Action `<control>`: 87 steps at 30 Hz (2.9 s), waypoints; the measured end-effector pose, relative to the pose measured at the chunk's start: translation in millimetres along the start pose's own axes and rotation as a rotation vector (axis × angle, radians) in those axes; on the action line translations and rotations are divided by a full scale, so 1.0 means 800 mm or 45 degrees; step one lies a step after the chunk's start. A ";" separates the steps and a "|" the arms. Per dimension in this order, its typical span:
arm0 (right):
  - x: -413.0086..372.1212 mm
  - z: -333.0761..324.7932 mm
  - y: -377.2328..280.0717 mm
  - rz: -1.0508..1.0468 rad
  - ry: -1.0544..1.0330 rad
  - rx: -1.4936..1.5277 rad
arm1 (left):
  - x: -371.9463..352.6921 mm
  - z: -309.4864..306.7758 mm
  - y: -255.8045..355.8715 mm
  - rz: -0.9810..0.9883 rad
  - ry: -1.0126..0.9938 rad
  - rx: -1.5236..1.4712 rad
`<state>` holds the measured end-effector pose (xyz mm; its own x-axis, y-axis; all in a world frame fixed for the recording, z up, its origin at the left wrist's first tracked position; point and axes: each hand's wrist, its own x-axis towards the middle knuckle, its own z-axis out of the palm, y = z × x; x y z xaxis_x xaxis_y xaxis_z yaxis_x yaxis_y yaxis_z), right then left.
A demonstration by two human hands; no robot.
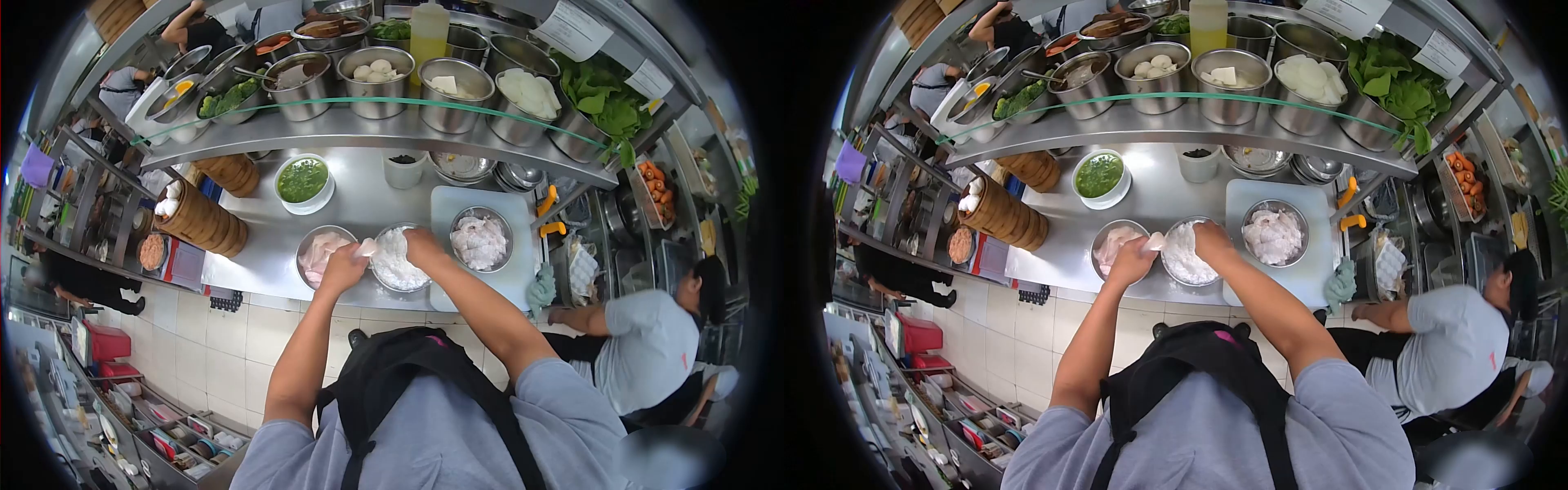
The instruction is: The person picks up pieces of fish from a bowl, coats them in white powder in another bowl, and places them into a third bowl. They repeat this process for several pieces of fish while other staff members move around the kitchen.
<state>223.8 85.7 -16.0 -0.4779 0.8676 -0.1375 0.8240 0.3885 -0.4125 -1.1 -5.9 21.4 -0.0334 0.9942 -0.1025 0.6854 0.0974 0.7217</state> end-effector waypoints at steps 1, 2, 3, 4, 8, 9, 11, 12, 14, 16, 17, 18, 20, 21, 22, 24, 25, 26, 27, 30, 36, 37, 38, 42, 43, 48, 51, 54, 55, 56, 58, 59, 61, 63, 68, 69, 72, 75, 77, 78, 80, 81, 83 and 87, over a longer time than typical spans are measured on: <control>-0.001 -0.006 -0.013 0.077 -0.047 -0.027 | -0.002 0.000 -0.001 -0.001 0.001 -0.004; -0.003 -0.014 -0.024 0.155 -0.092 -0.052 | -0.003 0.000 -0.002 0.004 0.007 -0.020; -0.002 -0.007 -0.024 0.154 -0.089 -0.053 | -0.005 -0.003 0.000 0.011 0.013 -0.035; -0.002 0.002 -0.026 0.162 -0.087 0.025 | -0.007 -0.004 0.002 0.013 0.016 -0.033; -0.002 -0.010 -0.022 0.293 -0.045 0.245 | -0.024 -0.020 0.011 -0.003 0.065 -0.064; -0.001 -0.012 -0.012 0.292 -0.052 0.243 | -0.027 -0.021 0.013 -0.019 0.092 -0.036; 0.001 -0.002 0.014 0.079 -0.115 0.123 | -0.028 -0.023 0.010 0.021 0.076 -0.048; -0.002 0.008 0.015 -0.002 -0.119 0.074 | -0.025 -0.023 0.009 0.071 0.066 -0.055; -0.006 0.022 0.021 -0.028 -0.193 0.058 | -0.019 -0.013 0.004 0.028 0.038 -0.079; -0.010 0.011 0.007 -0.022 -0.411 -0.035 | -0.017 -0.009 0.003 -0.020 0.009 -0.101; -0.015 0.002 -0.002 -0.021 -0.409 -0.033 | -0.017 -0.007 0.004 -0.031 -0.020 -0.099; -0.021 -0.001 -0.007 0.005 -0.412 -0.045 | -0.016 -0.006 0.004 -0.041 -0.051 -0.096; -0.027 -0.001 -0.008 0.034 -0.411 -0.056 | -0.015 -0.003 0.005 -0.047 -0.046 -0.103; -0.028 0.001 -0.007 0.029 -0.230 -0.018 | -0.014 0.000 0.002 -0.059 -0.037 -0.112; -0.028 0.003 -0.005 0.023 -0.050 0.019 | -0.013 0.005 -0.005 -0.059 -0.036 -0.114; -0.029 0.000 -0.005 -0.061 -0.047 -0.023 | -0.010 0.015 -0.018 0.116 0.080 -0.085; -0.031 -0.005 -0.008 -0.144 -0.039 -0.063 | -0.009 0.022 -0.024 0.116 0.078 -0.085; -0.033 -0.002 -0.008 -0.142 -0.037 -0.062 | -0.006 0.028 -0.029 0.125 0.070 -0.100; -0.035 0.007 -0.006 -0.208 -0.065 -0.031 | -0.004 0.031 -0.032 0.135 0.062 -0.116; -0.029 0.038 0.013 -0.277 0.019 0.037 | -0.001 0.035 -0.029 0.112 0.064 -0.092; -0.038 -0.024 0.043 0.008 0.130 0.365 | -0.004 0.023 0.000 0.118 -0.007 0.006; -0.042 -0.038 0.053 0.128 0.168 0.557 | -0.001 0.027 0.001 0.117 -0.007 0.005; -0.045 -0.055 0.066 0.137 0.168 0.586 | 0.004 0.035 0.005 0.133 -0.040 0.106; -0.064 -0.098 0.127 0.230 0.369 0.322 | 0.020 0.062 0.039 0.171 -0.234 0.455; -0.070 -0.110 0.138 0.228 0.371 0.133 | 0.023 0.075 0.038 0.171 -0.234 0.455; -0.081 -0.124 0.160 0.289 0.350 -0.001 | 0.025 0.077 0.044 0.388 -0.076 0.670; -0.077 -0.108 0.126 0.211 0.375 0.059 | 0.023 0.035 0.025 0.373 0.030 0.572; -0.057 -0.068 0.069 0.054 0.259 0.164 | 0.015 -0.024 -0.026 0.148 0.152 0.476; -0.050 -0.054 0.052 -0.004 0.142 0.185 | 0.012 -0.040 -0.039 0.003 0.235 0.447; -0.043 -0.039 0.038 -0.016 0.139 0.194 | 0.009 -0.053 -0.050 -0.007 0.241 0.457; -0.031 -0.008 0.017 -0.112 -0.024 0.155 | 0.005 -0.071 -0.064 -0.296 -0.073 0.583; -0.035 0.001 0.008 -0.123 -0.023 0.155 | 0.003 -0.067 -0.072 -0.301 -0.064 0.585; -0.044 0.014 -0.008 -0.232 -0.040 -0.068 | -0.002 -0.045 -0.087 -0.160 -0.205 0.651; -0.036 0.021 -0.008 -0.222 -0.059 -0.094 | -0.014 -0.036 -0.050 -0.222 -0.223 0.689; -0.017 0.010 0.000 0.073 -0.137 0.162 | -0.016 -0.011 -0.037 -0.231 -0.120 0.721; -0.011 0.006 0.003 0.066 -0.140 0.154 | -0.011 -0.002 -0.051 -0.168 -0.149 0.766; 0.006 0.008 0.018 0.017 -0.280 0.244 | -0.005 0.023 -0.072 -0.109 -0.111 0.852; 0.004 0.007 0.020 -0.037 -0.469 -0.113 | -0.004 0.023 -0.071 -0.087 -0.050 0.860; -0.026 -0.011 -0.014 -0.095 -0.187 -0.206 | -0.007 0.013 -0.065 -0.071 -0.057 0.820; -0.033 -0.016 -0.027 -0.120 -0.229 -0.234 | -0.008 0.011 -0.065 -0.071 -0.049 0.766; -0.032 0.013 -0.018 -0.176 -0.163 -0.270 | -0.006 0.007 -0.064 -0.064 -0.040 0.717; -0.032 0.022 -0.017 -0.236 -0.100 -0.307 | -0.005 0.006 -0.063 -0.076 -0.049 0.702; -0.030 0.035 -0.008 -0.233 -0.034 -0.253 | -0.006 0.006 -0.063 -0.086 -0.060 0.689; -0.033 0.018 -0.009 -0.168 -0.026 -0.033 | -0.010 0.005 -0.062 -0.088 -0.040 0.672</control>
<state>226.2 55.6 -22.0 -0.5884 0.8022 -0.1016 0.7610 0.5069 -0.4049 -32.2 -19.0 -16.2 -0.0756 0.9836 -0.1639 0.9554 0.1185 0.2704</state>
